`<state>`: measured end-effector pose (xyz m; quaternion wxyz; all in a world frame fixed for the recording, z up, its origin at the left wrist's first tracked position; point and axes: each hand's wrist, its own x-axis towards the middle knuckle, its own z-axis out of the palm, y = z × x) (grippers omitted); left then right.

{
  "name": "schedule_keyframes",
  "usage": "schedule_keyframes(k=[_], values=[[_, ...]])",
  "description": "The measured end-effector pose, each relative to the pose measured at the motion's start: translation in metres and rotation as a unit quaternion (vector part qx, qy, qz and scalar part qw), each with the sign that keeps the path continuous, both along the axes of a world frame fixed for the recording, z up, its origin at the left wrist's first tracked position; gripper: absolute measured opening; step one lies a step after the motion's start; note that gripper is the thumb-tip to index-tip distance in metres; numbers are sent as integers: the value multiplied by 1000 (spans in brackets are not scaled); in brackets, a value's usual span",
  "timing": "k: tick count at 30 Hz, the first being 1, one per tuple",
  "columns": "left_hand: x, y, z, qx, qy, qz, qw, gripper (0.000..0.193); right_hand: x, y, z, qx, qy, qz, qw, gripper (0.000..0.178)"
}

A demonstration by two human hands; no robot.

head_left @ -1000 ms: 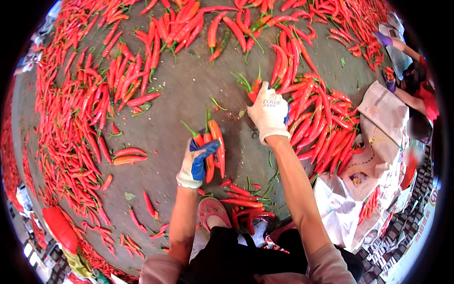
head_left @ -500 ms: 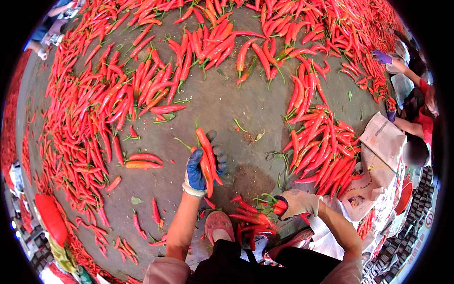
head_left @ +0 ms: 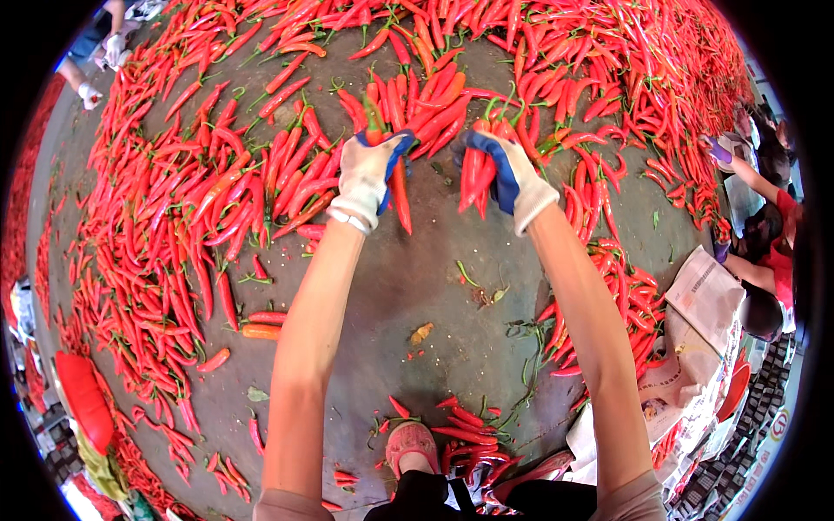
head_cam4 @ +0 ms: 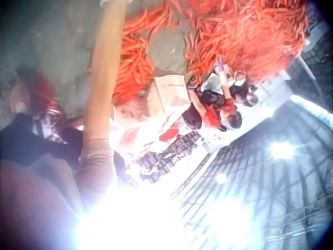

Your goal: The person sorts red chili peppers on the floor, picking them up and placing them into a white sack. The person wears gloves and works alongside others in a large pile of peppers.

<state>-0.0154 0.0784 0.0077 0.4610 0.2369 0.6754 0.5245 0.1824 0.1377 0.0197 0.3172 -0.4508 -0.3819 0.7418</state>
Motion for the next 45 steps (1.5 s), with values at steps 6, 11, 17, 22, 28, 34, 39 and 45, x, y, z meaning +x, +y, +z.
schedule_keyframes(k=[6,11,17,22,28,34,39,45], values=[[-10,29,-19,-74,-84,-77,991,31,-30,47,-16,-83,-32,-17,996,19],[-19,31,-45,-37,-128,-146,980,30,-31,54,-7,-49,-109,155,981,16],[29,-27,-43,-18,-219,-96,971,22,-12,44,10,192,-269,381,864,14],[105,-112,-46,11,-358,-4,933,21,-1,3,27,42,-237,434,868,13],[148,-180,-13,-23,-425,-35,904,28,45,-46,29,267,-438,436,739,46],[107,-240,11,-101,-430,-128,888,43,109,-83,39,-37,-241,177,953,42],[76,-237,13,-76,-29,-100,992,41,145,-147,27,-60,-168,97,979,43],[81,-202,27,-8,413,-271,870,59,101,-186,32,-57,-98,144,983,21]])
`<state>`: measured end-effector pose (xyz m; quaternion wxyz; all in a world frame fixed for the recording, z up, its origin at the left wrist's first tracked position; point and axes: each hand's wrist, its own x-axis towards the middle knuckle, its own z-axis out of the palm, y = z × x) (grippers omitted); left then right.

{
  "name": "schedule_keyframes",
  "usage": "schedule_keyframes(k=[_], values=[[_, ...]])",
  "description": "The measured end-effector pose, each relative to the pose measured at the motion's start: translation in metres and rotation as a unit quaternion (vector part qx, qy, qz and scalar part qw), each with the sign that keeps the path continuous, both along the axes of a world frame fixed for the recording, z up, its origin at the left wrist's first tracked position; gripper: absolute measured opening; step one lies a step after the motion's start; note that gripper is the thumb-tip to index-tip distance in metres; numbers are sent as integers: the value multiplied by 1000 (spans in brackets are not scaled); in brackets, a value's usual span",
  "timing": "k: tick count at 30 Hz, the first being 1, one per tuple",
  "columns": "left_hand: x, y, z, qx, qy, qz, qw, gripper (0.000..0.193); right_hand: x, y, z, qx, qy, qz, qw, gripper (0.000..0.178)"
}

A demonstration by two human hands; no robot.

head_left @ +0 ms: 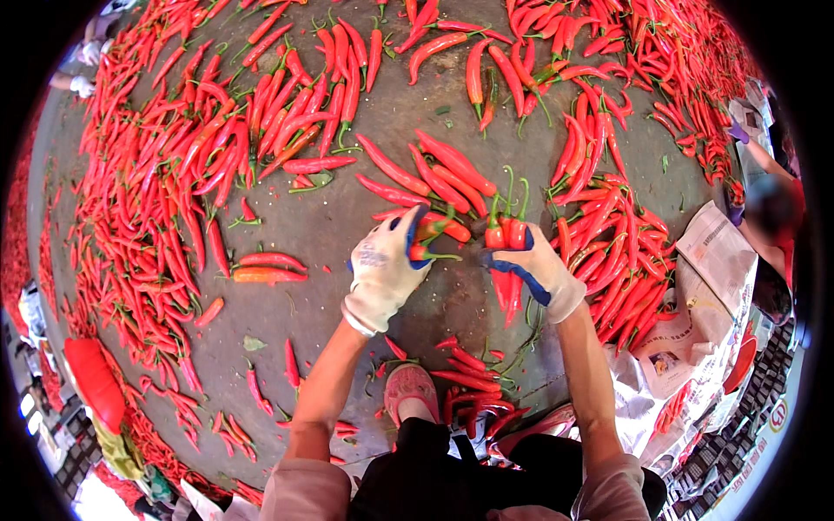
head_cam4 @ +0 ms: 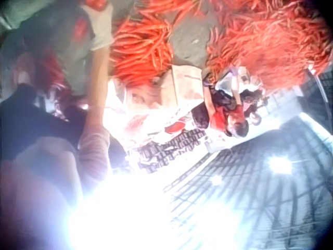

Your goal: The person sorts red chili peppers on the floor, picking them up and placing them into a white sack. The person wears gloves and works alongside others in a large pile of peppers.

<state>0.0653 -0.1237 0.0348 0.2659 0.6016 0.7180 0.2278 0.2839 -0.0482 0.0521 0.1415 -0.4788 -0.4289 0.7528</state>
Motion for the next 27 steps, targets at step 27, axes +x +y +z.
schedule_keyframes(k=[27], values=[[41,-70,-18,-45,-617,386,684,25,-17,-8,-34,8,-152,83,985,16]])
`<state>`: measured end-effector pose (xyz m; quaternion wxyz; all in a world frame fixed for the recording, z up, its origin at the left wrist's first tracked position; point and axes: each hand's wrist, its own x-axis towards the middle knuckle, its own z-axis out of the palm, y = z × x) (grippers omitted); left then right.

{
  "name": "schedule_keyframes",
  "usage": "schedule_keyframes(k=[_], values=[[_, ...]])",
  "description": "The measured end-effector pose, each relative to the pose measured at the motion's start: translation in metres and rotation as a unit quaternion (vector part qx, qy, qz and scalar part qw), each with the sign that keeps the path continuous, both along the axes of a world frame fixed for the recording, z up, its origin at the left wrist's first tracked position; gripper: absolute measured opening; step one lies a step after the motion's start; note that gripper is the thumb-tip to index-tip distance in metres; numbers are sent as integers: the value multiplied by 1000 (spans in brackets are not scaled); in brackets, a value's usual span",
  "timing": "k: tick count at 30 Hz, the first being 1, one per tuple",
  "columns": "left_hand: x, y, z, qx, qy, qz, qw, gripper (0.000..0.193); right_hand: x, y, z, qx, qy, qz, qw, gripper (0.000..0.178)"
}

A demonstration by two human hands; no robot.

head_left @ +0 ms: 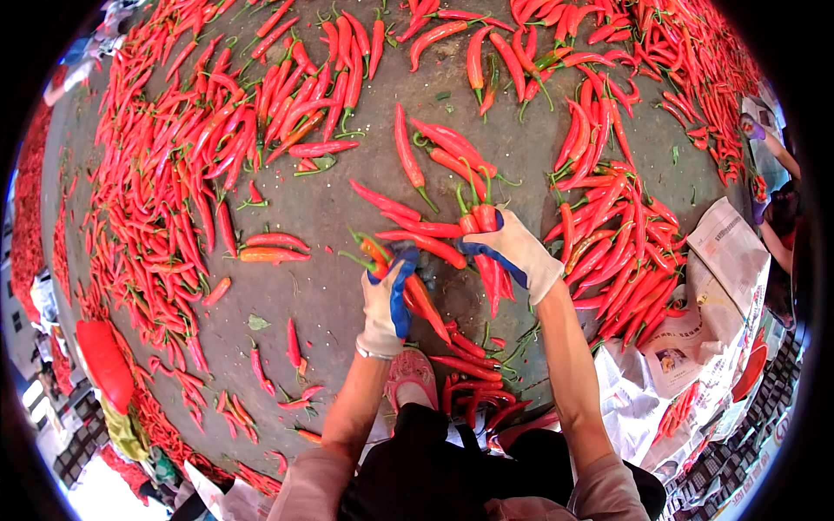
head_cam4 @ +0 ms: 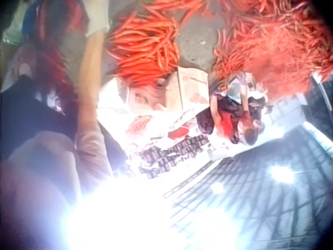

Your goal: The person sorts red chili peppers on the floor, picking them up and placing them into a white sack. The person wears gloves and works alongside others in a large pile of peppers.

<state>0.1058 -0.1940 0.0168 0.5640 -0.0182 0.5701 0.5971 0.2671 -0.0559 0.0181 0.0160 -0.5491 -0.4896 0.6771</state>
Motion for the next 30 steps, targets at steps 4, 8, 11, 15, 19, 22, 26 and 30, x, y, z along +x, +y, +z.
schedule_keyframes(k=[4,8,11,15,19,22,26,30], values=[[16,-24,-9,-43,5,19,999,27,-1,-3,12,-13,69,-4,998,15],[22,-31,-30,-34,63,18,997,25,-10,-14,-5,87,34,91,992,18],[18,-29,-32,-31,120,-52,991,21,-9,-27,-4,-33,136,63,988,17],[25,-33,-14,-62,76,-94,991,21,11,-48,16,-174,226,15,958,8],[56,-16,6,-24,106,-155,982,25,46,-69,50,-154,217,-177,947,19],[85,38,44,-18,128,-298,946,35,110,-84,35,-106,297,-383,868,34],[136,84,53,230,184,-358,886,42,171,-87,61,42,260,-475,840,33],[146,88,62,255,170,-358,882,46,191,-70,68,68,422,-523,738,54]])
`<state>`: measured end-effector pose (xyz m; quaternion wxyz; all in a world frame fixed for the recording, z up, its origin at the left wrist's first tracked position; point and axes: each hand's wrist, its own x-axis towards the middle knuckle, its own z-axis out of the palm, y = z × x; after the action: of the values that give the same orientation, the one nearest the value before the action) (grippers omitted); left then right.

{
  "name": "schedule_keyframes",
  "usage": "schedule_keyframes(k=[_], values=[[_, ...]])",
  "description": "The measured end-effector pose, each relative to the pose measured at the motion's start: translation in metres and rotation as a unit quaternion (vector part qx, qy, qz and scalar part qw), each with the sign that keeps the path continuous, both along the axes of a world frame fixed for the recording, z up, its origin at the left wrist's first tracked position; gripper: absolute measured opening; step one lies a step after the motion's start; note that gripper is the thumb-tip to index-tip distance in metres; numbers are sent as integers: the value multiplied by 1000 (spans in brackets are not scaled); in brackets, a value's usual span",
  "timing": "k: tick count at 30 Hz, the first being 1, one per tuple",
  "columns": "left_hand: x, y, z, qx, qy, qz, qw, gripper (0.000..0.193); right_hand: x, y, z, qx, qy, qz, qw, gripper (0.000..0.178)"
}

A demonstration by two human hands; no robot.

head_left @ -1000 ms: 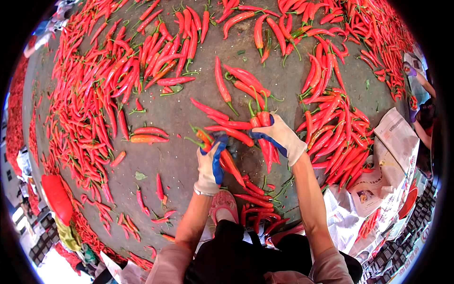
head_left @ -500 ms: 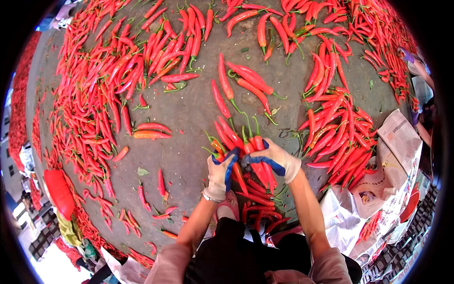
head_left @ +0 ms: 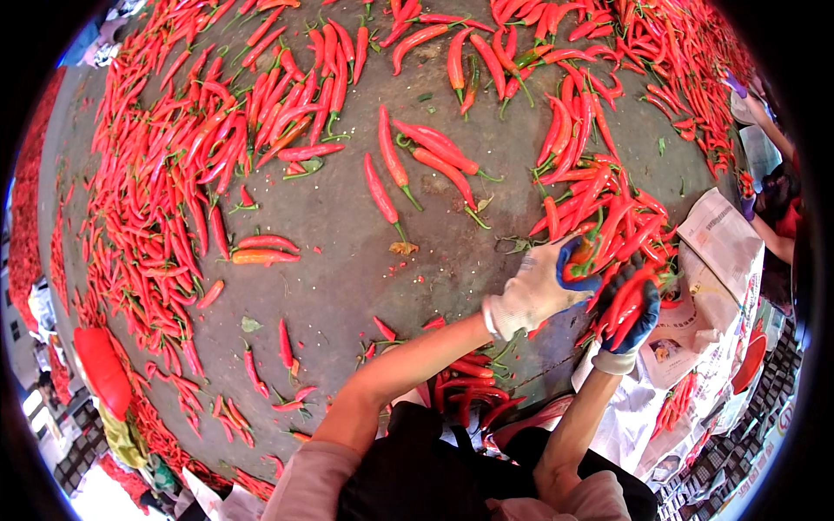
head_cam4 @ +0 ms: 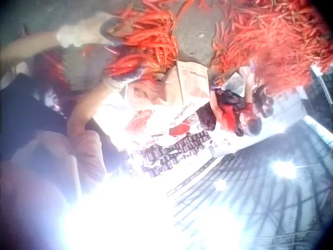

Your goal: The person sorts red chili peppers on the floor, picking them up and placing them into a white sack. The person wears gloves and works alongside others in a large pile of peppers.

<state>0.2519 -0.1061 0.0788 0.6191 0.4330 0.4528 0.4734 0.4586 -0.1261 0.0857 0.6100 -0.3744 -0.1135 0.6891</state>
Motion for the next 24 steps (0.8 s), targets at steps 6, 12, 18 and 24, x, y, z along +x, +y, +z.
schedule_keyframes(k=[6,12,18,24], values=[[-100,-11,-11,85,334,94,934,60,-19,-3,-7,72,-15,3,997,53],[-198,-7,-44,92,693,-101,708,54,-98,4,-24,-87,-81,111,987,42],[-235,5,-61,158,709,-209,654,56,-140,22,-18,-103,-148,195,964,47],[-232,38,-55,145,716,-241,639,60,-157,47,-19,-77,-190,273,940,44]])
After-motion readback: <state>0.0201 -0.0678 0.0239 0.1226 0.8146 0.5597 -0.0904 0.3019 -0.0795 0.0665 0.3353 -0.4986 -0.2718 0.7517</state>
